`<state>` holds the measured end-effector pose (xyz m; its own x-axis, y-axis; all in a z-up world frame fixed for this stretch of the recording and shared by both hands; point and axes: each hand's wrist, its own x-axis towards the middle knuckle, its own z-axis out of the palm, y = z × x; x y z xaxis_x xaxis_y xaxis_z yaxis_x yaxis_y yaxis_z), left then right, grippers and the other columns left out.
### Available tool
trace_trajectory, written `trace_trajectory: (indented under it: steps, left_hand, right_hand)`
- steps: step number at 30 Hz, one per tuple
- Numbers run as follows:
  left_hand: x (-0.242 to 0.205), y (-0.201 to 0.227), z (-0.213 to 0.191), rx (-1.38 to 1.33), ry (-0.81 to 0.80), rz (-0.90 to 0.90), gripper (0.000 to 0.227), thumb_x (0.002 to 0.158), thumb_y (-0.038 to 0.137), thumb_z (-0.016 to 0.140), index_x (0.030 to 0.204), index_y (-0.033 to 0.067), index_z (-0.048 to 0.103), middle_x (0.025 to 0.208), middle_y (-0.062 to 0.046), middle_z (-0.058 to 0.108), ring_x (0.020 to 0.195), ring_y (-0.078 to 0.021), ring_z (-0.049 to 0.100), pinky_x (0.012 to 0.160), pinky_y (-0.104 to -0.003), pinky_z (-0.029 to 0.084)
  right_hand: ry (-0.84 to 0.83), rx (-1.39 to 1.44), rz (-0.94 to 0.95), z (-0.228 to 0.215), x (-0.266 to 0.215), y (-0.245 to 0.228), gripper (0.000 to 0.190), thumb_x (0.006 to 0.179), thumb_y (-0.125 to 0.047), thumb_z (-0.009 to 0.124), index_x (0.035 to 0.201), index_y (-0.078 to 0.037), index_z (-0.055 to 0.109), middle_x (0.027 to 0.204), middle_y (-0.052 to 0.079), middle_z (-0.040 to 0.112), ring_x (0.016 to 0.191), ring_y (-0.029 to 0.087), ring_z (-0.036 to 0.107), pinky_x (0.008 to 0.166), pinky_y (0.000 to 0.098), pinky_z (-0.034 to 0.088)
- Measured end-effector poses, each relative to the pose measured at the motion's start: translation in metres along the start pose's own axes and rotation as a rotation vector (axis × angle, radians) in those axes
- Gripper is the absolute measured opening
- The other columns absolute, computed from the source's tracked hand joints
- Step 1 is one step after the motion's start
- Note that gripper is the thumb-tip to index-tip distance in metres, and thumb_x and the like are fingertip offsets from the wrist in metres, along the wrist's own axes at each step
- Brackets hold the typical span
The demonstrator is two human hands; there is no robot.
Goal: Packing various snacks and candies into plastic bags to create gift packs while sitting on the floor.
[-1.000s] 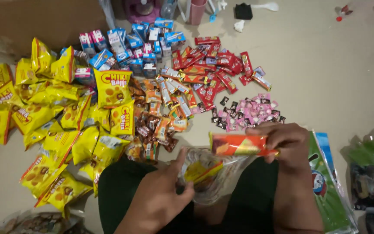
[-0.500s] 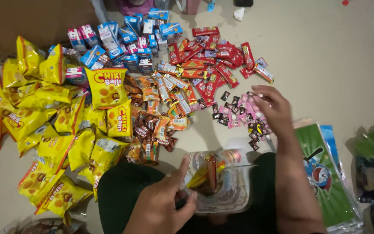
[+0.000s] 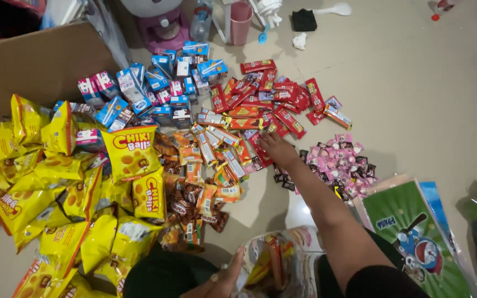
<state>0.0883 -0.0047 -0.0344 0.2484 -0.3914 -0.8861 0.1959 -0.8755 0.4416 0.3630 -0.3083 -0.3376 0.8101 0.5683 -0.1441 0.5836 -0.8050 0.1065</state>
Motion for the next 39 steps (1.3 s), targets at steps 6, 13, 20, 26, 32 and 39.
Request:
trace_trajectory:
  steps: [6, 13, 20, 26, 32, 39]
  left_hand:
    - [0.003, -0.026, 0.045, 0.017, 0.503, 0.193, 0.097, 0.085, 0.063, 0.062, 0.163, 0.0557, 0.004, 0.102, 0.012, 0.076, 0.081, -0.0108, 0.078, 0.068, -0.031, 0.057]
    - [-0.043, 0.012, 0.053, -0.062, 0.801, 0.429, 0.089, 0.085, 0.040, 0.068, 0.163, 0.0279, 0.027, 0.099, 0.001, 0.077, 0.086, -0.0232, 0.074, 0.078, -0.038, 0.056]
    - [-0.077, 0.034, 0.071, -0.118, 0.774, 0.283, 0.089, 0.085, 0.041, 0.068, 0.164, 0.0358, 0.029, 0.095, -0.008, 0.078, 0.084, -0.0272, 0.077, 0.075, -0.037, 0.055]
    - [-0.075, 0.025, 0.089, -0.086, 0.819, 0.323, 0.091, 0.083, 0.041, 0.068, 0.164, 0.0313, 0.028, 0.106, -0.013, 0.074, 0.084, -0.0292, 0.076, 0.075, -0.037, 0.055]
    - [-0.092, 0.031, 0.087, -0.132, 0.821, 0.199, 0.093, 0.080, 0.035, 0.076, 0.163, 0.0383, 0.034, 0.096, -0.005, 0.077, 0.078, -0.0212, 0.078, 0.073, -0.034, 0.055]
    - [-0.077, 0.025, 0.094, -0.047, 0.856, 0.329, 0.092, 0.082, 0.033, 0.076, 0.162, 0.0290, 0.032, 0.081, -0.006, 0.074, 0.070, -0.0247, 0.074, 0.066, -0.036, 0.054]
  right_hand:
    - [0.771, 1.504, 1.089, -0.116, -0.054, -0.030, 0.042, 0.088, 0.005, 0.060, 0.124, -0.016, 0.065, 0.118, 0.009, 0.069, 0.092, 0.017, 0.070, 0.066, 0.0209, 0.059]
    - [0.938, 2.186, 0.847, -0.260, -0.180, -0.068, 0.030, 0.099, -0.017, 0.062, 0.123, 0.000, 0.055, 0.120, 0.022, 0.070, 0.111, 0.034, 0.071, 0.099, 0.0433, 0.062]
    - [0.887, 2.089, 0.511, -0.311, -0.284, -0.112, 0.024, 0.094, -0.026, 0.067, 0.100, -0.002, 0.069, 0.103, 0.009, 0.066, 0.094, 0.023, 0.064, 0.082, 0.0367, 0.053]
    - [0.562, 0.973, 0.065, -0.368, -0.315, -0.170, 0.034, 0.100, -0.032, 0.059, 0.126, -0.011, 0.066, 0.133, 0.008, 0.058, 0.126, 0.025, 0.052, 0.112, 0.0394, 0.037]
    - [0.691, 1.079, 0.212, -0.344, -0.327, -0.131, 0.016, 0.104, -0.021, 0.062, 0.116, -0.011, 0.068, 0.141, 0.014, 0.057, 0.140, 0.031, 0.053, 0.119, 0.0495, 0.045]
    - [0.501, 1.283, 0.093, -0.328, -0.315, -0.128, 0.023, 0.101, -0.017, 0.061, 0.120, -0.007, 0.069, 0.133, 0.016, 0.068, 0.129, 0.029, 0.065, 0.108, 0.0392, 0.055]
